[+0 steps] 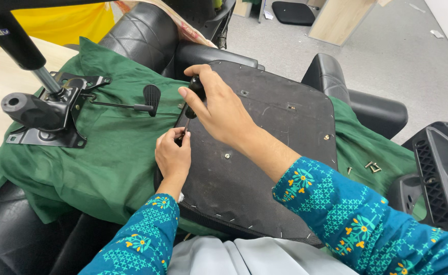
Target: The person uses a screwdriver to fasten screws into the underside of a black chair seat. They repeatedly pick up screws, align them with holes, and tighten them while the seat rests on a green cloth. The person works methodically across multiple screw locations on the seat base.
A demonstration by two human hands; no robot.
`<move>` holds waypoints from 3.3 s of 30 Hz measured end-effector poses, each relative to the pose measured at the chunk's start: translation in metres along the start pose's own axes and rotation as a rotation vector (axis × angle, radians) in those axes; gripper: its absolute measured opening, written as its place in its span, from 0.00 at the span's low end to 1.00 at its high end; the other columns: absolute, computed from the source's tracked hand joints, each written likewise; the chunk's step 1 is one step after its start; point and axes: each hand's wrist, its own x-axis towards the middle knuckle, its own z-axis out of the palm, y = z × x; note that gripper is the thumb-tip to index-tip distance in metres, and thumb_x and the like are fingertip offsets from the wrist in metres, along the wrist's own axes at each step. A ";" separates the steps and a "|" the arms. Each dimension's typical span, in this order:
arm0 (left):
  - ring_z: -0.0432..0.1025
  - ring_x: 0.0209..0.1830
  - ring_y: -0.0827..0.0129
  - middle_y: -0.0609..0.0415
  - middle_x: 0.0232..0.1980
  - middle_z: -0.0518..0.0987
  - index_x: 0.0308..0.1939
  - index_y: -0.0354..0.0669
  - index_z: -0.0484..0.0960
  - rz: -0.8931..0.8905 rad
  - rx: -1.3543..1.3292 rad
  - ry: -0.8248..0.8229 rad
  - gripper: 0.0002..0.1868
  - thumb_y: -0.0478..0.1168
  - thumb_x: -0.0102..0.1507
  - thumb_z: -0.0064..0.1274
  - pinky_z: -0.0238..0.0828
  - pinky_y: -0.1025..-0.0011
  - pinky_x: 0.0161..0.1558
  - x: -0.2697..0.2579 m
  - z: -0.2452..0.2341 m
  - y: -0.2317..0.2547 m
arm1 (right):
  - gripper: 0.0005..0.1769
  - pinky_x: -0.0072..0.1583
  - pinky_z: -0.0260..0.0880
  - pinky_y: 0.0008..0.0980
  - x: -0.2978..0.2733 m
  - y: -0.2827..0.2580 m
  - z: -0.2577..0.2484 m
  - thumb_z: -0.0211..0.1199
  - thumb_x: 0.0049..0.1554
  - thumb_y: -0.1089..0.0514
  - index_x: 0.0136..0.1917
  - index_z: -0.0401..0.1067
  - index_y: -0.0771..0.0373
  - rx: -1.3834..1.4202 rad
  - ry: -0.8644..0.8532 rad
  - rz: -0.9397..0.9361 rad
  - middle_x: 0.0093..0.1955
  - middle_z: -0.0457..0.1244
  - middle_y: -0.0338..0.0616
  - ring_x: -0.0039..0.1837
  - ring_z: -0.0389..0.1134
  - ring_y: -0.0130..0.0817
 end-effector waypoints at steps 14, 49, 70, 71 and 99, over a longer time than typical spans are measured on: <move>0.71 0.53 0.58 0.56 0.46 0.80 0.43 0.50 0.88 0.131 0.043 0.019 0.08 0.40 0.62 0.58 0.67 0.60 0.55 -0.002 -0.002 0.002 | 0.24 0.67 0.67 0.40 -0.009 0.010 0.004 0.55 0.69 0.57 0.76 0.61 0.57 0.023 0.063 -0.117 0.62 0.64 0.47 0.65 0.68 0.44; 0.73 0.51 0.60 0.58 0.42 0.84 0.44 0.50 0.87 0.126 0.065 0.000 0.09 0.47 0.65 0.58 0.67 0.59 0.53 -0.001 0.003 -0.004 | 0.19 0.64 0.67 0.43 -0.024 0.006 -0.014 0.55 0.66 0.58 0.70 0.64 0.61 -0.074 0.109 -0.248 0.62 0.61 0.52 0.64 0.66 0.51; 0.72 0.49 0.58 0.56 0.42 0.80 0.38 0.44 0.82 0.052 0.024 0.050 0.10 0.45 0.62 0.63 0.69 0.60 0.51 -0.003 -0.001 0.002 | 0.28 0.56 0.71 0.40 -0.020 0.006 -0.017 0.61 0.60 0.59 0.73 0.62 0.58 0.019 -0.045 -0.089 0.56 0.64 0.48 0.57 0.70 0.44; 0.72 0.49 0.59 0.56 0.42 0.80 0.38 0.44 0.83 0.050 0.031 0.050 0.09 0.45 0.62 0.62 0.69 0.60 0.51 -0.003 -0.001 0.002 | 0.26 0.55 0.71 0.40 -0.020 0.007 -0.019 0.63 0.61 0.58 0.71 0.63 0.58 0.012 -0.040 -0.085 0.55 0.65 0.48 0.55 0.71 0.44; 0.71 0.55 0.59 0.59 0.44 0.83 0.42 0.45 0.82 0.023 0.074 0.007 0.13 0.49 0.64 0.62 0.67 0.59 0.55 0.000 0.003 -0.001 | 0.27 0.52 0.76 0.33 -0.173 0.122 -0.025 0.48 0.59 0.61 0.71 0.60 0.66 1.178 0.225 1.248 0.56 0.67 0.57 0.52 0.74 0.45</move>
